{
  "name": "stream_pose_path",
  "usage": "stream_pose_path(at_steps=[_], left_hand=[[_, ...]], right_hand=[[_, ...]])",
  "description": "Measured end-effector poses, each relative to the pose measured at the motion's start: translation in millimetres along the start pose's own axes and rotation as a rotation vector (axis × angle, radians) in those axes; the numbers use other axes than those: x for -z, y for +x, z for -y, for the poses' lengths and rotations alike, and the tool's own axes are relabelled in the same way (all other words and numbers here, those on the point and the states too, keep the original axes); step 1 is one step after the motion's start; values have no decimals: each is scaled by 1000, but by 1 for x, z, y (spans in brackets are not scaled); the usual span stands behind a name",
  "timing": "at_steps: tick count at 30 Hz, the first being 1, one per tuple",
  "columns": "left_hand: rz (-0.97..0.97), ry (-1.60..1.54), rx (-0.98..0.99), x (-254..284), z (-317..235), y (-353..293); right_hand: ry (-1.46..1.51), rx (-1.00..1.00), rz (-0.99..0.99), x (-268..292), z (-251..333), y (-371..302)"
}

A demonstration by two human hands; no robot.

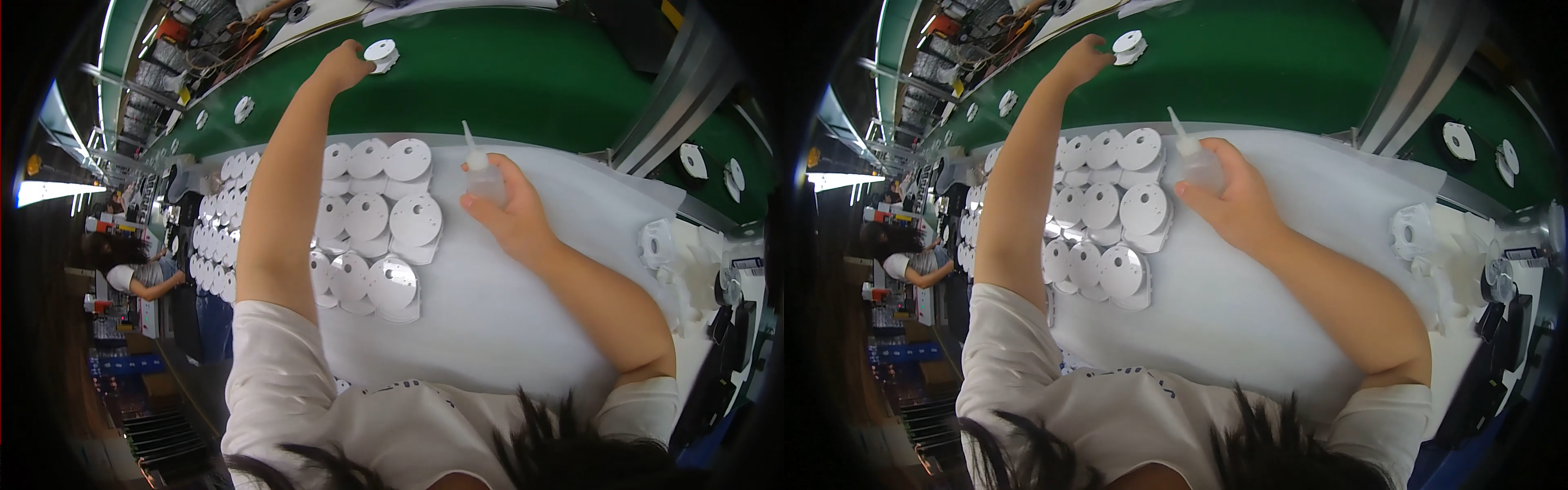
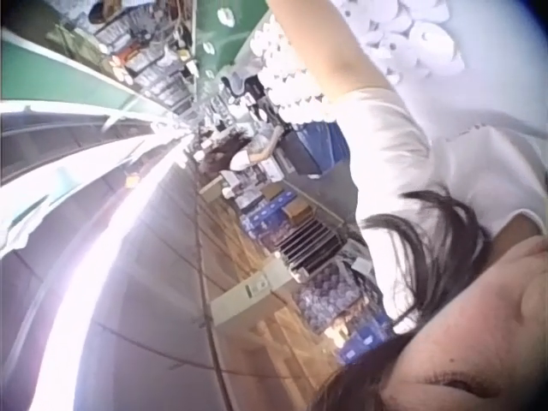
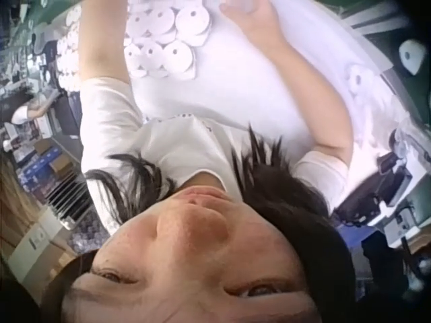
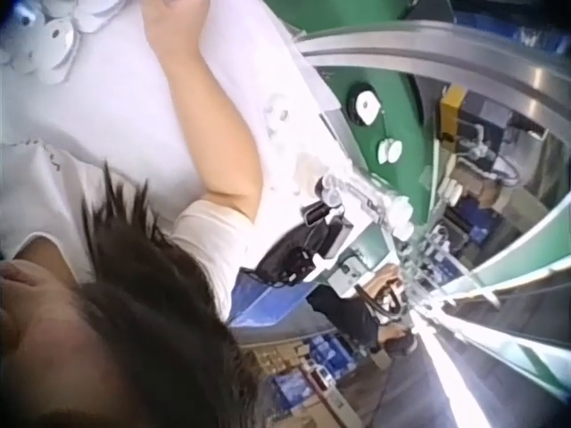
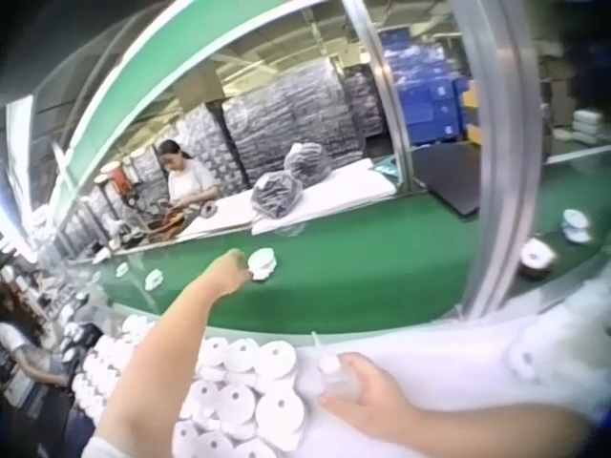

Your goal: The person assembles electronic components by applying adhesive from an adhesive bottle to plastic housings with an adhesive dispenser, then combining the plastic parts with electronic circuits by hand.

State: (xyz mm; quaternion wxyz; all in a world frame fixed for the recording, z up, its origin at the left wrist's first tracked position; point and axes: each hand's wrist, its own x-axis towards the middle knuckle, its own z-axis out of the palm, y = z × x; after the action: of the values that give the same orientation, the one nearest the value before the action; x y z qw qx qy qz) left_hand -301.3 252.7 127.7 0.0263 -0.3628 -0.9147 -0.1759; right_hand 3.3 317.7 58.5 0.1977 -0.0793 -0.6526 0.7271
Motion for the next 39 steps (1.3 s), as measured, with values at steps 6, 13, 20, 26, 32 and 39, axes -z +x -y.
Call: stream_pose_path(at_steps=[6, 13, 20, 26, 32, 39], left_hand=[[133, 112, 89, -55, 14, 54], [32, -80, 456, -67, -12, 47], [153, 357, 242, -25, -22, 13], [-226, 550, 3, 87, -46, -99], [-1061, 441, -20, 176, 108, -291], [-1187, 877, 777, 48, 214, -574]], right_hand=[[41, -77, 25, 4, 4, 4], [-10, -91, -25, 5, 2, 7], [4, -57, -9, 2, -1, 2], [148, -182, -11, 9, -6, 3], [12, -61, -58, 9, 1, 6], [-120, 13, 22, 16, -13, 10]])
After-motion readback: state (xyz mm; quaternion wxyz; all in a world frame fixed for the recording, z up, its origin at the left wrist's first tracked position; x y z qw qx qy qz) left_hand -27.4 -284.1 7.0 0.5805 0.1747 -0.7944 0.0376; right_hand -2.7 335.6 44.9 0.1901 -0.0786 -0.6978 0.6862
